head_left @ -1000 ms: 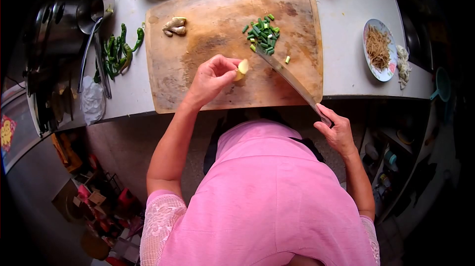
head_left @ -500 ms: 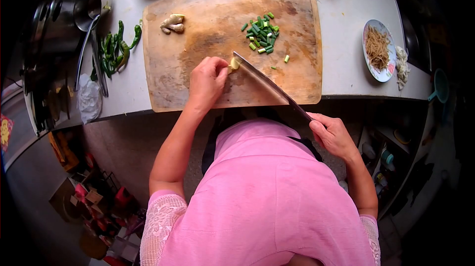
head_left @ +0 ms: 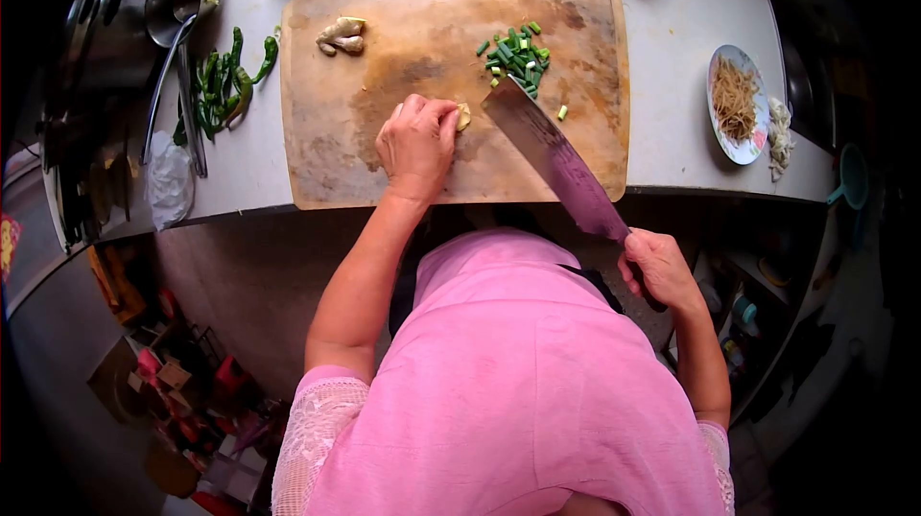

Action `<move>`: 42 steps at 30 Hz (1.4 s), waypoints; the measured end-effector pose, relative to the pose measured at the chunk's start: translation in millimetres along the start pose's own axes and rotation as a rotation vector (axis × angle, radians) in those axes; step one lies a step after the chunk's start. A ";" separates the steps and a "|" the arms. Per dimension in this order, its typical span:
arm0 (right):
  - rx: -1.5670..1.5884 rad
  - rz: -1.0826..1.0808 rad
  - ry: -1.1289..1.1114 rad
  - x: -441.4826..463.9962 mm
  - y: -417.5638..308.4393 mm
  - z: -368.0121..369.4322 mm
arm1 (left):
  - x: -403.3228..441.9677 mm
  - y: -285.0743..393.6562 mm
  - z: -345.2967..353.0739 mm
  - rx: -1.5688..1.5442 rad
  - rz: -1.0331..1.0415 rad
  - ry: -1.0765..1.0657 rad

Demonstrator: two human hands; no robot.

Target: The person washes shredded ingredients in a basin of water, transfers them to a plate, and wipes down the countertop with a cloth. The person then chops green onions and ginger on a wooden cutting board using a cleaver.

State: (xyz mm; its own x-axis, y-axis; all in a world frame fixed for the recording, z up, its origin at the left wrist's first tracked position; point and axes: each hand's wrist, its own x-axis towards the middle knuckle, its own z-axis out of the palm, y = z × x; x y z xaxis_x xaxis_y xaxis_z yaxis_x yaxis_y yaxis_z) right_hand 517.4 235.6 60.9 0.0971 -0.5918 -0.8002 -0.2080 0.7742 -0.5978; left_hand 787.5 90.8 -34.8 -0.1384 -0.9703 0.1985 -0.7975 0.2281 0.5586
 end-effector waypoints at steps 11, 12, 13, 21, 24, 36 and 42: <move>-0.395 -0.376 0.178 16.8 -14.1 23.9 | -7.1 -9.5 2.8 -0.035 0.184 0.104; -0.396 -0.373 0.179 19.3 -13.9 24.8 | -9.6 -9.9 2.8 -0.028 0.253 0.147; -0.492 -0.483 0.214 22.9 -12.1 26.1 | -13.2 -12.1 6.2 -0.043 0.324 0.168; -0.763 -0.591 0.272 25.6 -32.7 30.6 | -27.3 -22.4 25.1 -0.290 0.179 0.075; -0.819 -0.585 0.293 25.5 -39.5 33.8 | -25.7 -28.0 26.6 -0.126 0.271 0.111; -0.669 -0.482 0.234 33.2 -40.5 35.3 | -19.3 -23.2 21.2 -0.062 0.442 0.187; -0.772 -0.443 0.212 25.6 -51.8 37.6 | -21.3 -26.5 22.8 -0.004 0.430 0.191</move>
State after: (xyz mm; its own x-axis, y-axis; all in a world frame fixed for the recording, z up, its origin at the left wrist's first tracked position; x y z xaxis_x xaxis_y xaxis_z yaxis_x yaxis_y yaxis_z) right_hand 567.2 188.8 69.6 0.1582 -0.8868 -0.4342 -0.7950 0.1463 -0.5886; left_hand 798.3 103.7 -72.1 -0.3446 -0.7555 0.5572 -0.6889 0.6067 0.3966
